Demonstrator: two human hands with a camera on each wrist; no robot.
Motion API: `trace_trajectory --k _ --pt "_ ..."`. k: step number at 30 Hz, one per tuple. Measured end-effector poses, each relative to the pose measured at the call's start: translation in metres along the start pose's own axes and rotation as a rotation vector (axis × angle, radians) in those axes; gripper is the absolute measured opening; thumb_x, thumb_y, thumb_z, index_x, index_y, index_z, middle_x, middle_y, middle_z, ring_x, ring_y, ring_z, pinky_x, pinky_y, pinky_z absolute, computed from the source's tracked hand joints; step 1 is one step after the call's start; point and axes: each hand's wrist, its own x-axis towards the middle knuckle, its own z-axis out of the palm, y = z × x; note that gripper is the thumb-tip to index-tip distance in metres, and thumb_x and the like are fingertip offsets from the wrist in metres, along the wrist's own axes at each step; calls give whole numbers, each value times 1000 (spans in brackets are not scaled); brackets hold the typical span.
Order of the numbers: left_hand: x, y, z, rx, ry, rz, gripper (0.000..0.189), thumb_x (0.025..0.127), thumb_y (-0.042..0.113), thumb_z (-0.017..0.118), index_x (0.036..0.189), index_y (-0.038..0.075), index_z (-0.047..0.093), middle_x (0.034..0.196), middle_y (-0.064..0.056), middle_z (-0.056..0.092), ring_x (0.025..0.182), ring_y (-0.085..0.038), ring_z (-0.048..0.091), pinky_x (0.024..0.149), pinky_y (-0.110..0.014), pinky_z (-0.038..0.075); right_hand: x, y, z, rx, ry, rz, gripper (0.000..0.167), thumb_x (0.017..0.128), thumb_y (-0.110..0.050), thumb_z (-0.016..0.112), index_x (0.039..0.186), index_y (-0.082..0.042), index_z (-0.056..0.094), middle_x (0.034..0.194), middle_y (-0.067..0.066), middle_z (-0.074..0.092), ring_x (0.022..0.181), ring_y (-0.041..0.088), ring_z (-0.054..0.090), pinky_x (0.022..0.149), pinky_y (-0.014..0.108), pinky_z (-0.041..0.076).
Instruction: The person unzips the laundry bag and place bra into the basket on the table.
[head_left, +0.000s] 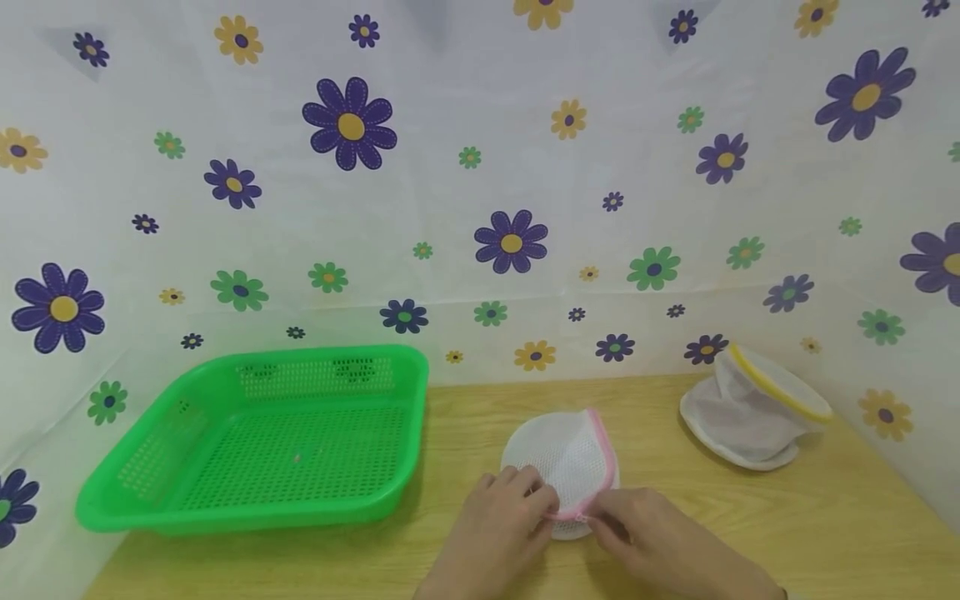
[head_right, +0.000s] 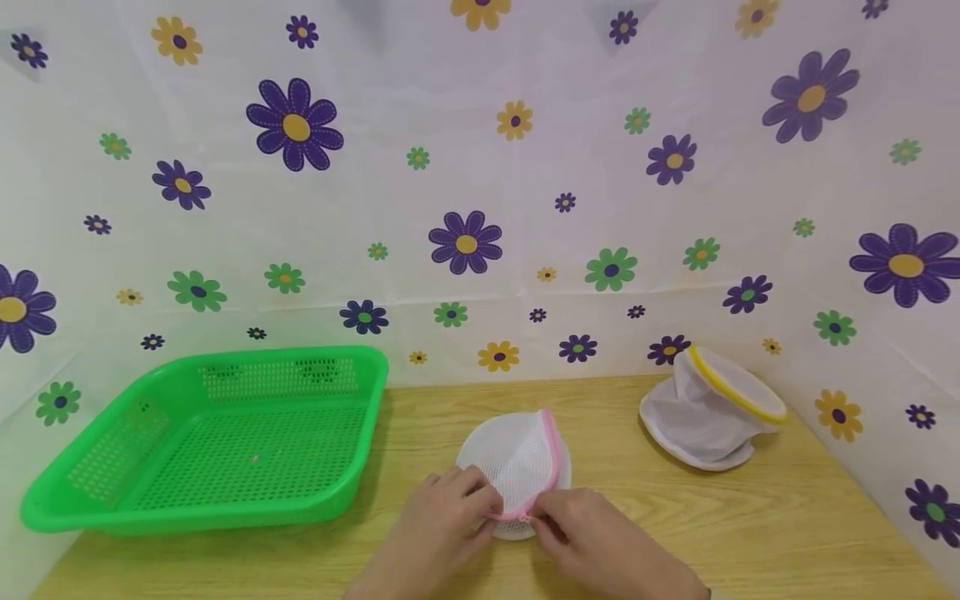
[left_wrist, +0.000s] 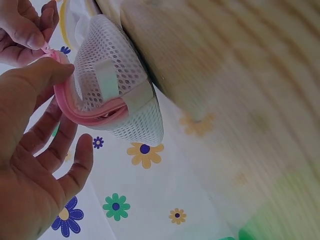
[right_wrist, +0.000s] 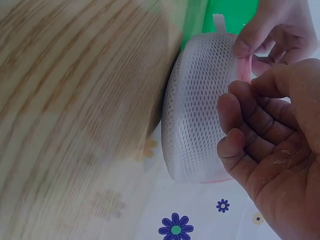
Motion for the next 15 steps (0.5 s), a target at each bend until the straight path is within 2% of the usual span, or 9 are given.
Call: trace_trajectory --k 8,15 --pt "-2 -1 -2 13 -20 -5 10 84 23 78 89 27 70 87 13 61 78 -6 55 67 -17 34 0 -4 -1 -3 -2 30 12 102 -20 60 93 -19 69 75 -18 58 67 -5 50 62 20 48" --pt "-2 -4 -2 0 -40 -5 8 85 25 77 90 27 70 88 13 62 78 -5 56 67 -16 35 -1 -2 1 -136 152 -165 9 99 -12 63 95 -15 71 75 -20 56 67 -9 46 61 17 47"
